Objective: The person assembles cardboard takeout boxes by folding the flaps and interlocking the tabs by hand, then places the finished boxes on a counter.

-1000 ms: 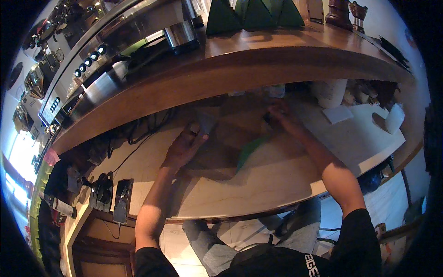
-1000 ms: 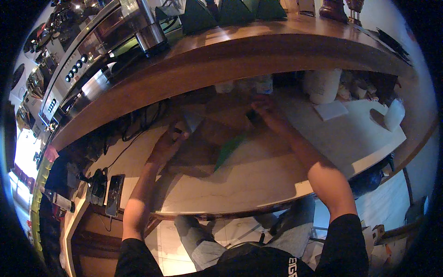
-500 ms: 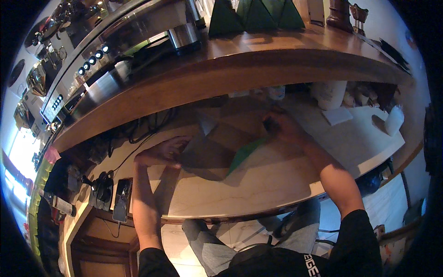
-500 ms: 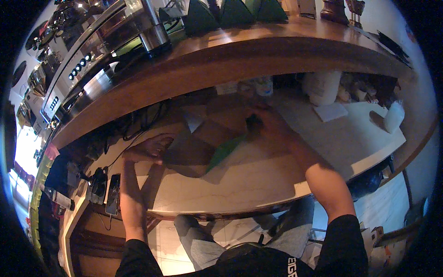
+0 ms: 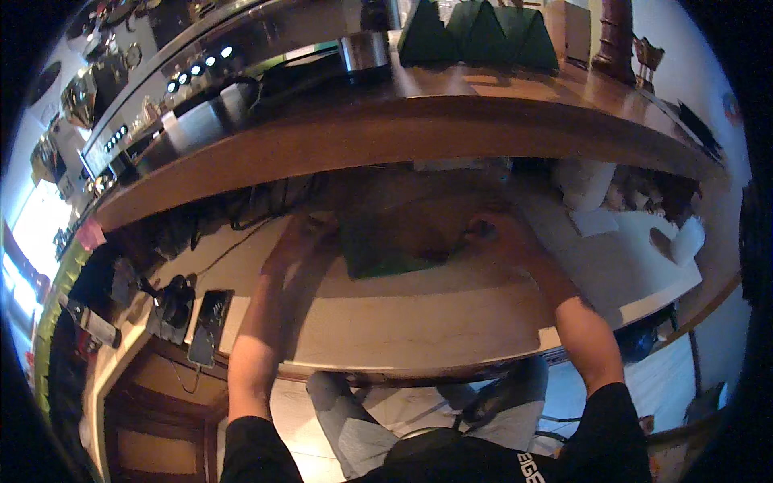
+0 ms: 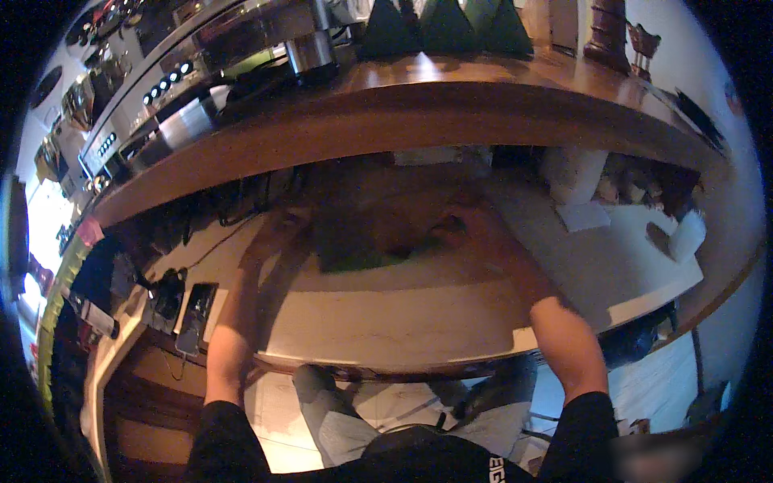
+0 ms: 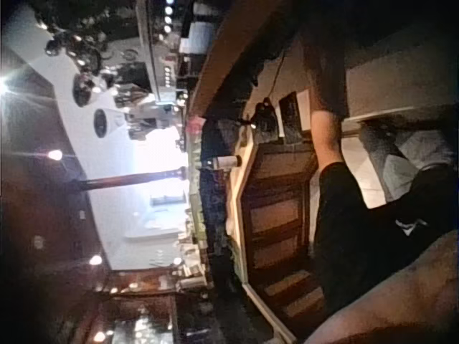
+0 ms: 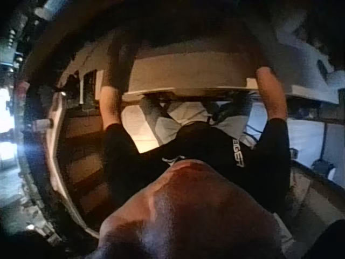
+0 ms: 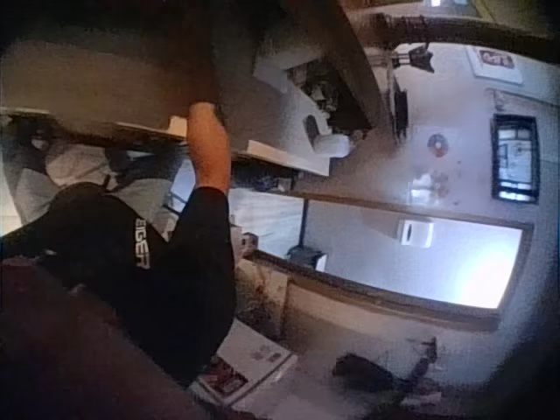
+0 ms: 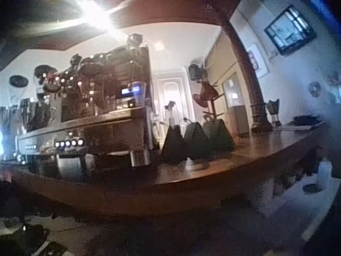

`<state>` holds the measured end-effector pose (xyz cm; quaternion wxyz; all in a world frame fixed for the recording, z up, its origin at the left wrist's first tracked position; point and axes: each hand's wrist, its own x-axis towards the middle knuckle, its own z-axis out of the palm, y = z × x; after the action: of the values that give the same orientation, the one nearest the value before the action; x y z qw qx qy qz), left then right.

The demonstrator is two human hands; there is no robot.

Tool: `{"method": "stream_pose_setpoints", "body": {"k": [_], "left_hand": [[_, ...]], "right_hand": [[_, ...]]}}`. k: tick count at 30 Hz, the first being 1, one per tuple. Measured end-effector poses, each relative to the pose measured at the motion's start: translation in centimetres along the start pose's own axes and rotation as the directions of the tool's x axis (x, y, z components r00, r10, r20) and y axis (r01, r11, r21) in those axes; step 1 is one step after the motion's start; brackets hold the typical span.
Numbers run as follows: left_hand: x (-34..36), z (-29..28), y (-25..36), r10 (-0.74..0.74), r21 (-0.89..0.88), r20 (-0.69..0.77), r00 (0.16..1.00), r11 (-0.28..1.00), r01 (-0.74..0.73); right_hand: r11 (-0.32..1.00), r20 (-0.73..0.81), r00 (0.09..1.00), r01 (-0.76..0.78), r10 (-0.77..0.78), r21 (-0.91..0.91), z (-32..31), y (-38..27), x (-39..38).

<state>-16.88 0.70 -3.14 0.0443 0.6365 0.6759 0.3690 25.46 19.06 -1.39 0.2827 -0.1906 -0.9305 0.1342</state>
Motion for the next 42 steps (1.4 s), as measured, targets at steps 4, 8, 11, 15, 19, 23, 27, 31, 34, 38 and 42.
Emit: {"method": "stream_pose_setpoints", "body": {"k": [4, 8, 11, 15, 19, 23, 27, 31, 34, 38, 42], "left_hand": [[1.1, -3.0, -6.9, -0.267, -0.454, -0.238, 0.934, 0.881, 0.136], [0.9, -2.7, -0.5, -0.421, -0.586, -0.279, 0.863, 0.786, 0.195], [0.5, -4.0, 0.6, -0.102, -0.232, -0.044, 0.994, 0.969, 0.089], [-0.1, -2.0, -1.5, 0.312, 0.385, 0.154, 0.937, 0.855, -0.348], [-2.8, -1.8, 7.3, 0.081, -0.101, 0.359, 0.930, 0.994, -0.048], [-1.7, 1.8, 9.0, -0.010, -0.334, 0.328, 0.945, 0.934, 0.125], [-0.8, 2.4, 12.3, 0.100, -0.230, 0.331, 0.938, 0.973, -0.023], [-2.1, 3.0, 11.1, 0.198, -0.309, 0.214, 0.957, 0.943, -0.125], [-1.7, 3.3, 11.7, 0.174, -0.280, 0.219, 0.960, 0.954, -0.109], [-1.0, 3.6, 10.5, 0.019, -0.489, 0.340, 0.940, 0.857, 0.159], [-0.7, 4.8, 6.8, 0.266, -0.616, 0.256, 0.929, 0.786, -0.055]], "right_hand": [[0.887, -0.301, 0.951, 0.074, 0.075, 0.455, -0.5, -4.0, -1.1], [0.980, -0.550, 0.820, -0.063, 0.158, 0.188, -8.3, 1.7, -2.8], [0.942, -0.383, 0.885, -0.154, 0.266, 0.298, -9.1, 2.5, -1.1], [0.813, -0.152, 0.957, -0.119, 0.247, 0.569, -6.9, 1.1, 0.5], [0.648, 0.045, 0.983, -0.152, 0.178, 0.747, -2.0, -0.4, 0.7], [0.605, 0.109, 0.982, -0.180, 0.152, 0.776, -0.8, -1.6, -0.4], [0.638, 0.191, 0.963, -0.268, 0.190, 0.722, -1.1, -1.3, -1.5], [0.720, 0.168, 0.985, -0.149, 0.046, 0.677, 0.6, -1.9, -0.6], [0.724, 0.185, 0.980, -0.177, 0.069, 0.667, 0.5, -1.6, -0.9], [0.745, 0.110, 0.991, -0.128, 0.074, 0.655, 1.2, -1.4, -0.8], [0.700, 0.137, 0.990, -0.085, -0.018, 0.709, 1.2, -0.7, -0.3]]}}
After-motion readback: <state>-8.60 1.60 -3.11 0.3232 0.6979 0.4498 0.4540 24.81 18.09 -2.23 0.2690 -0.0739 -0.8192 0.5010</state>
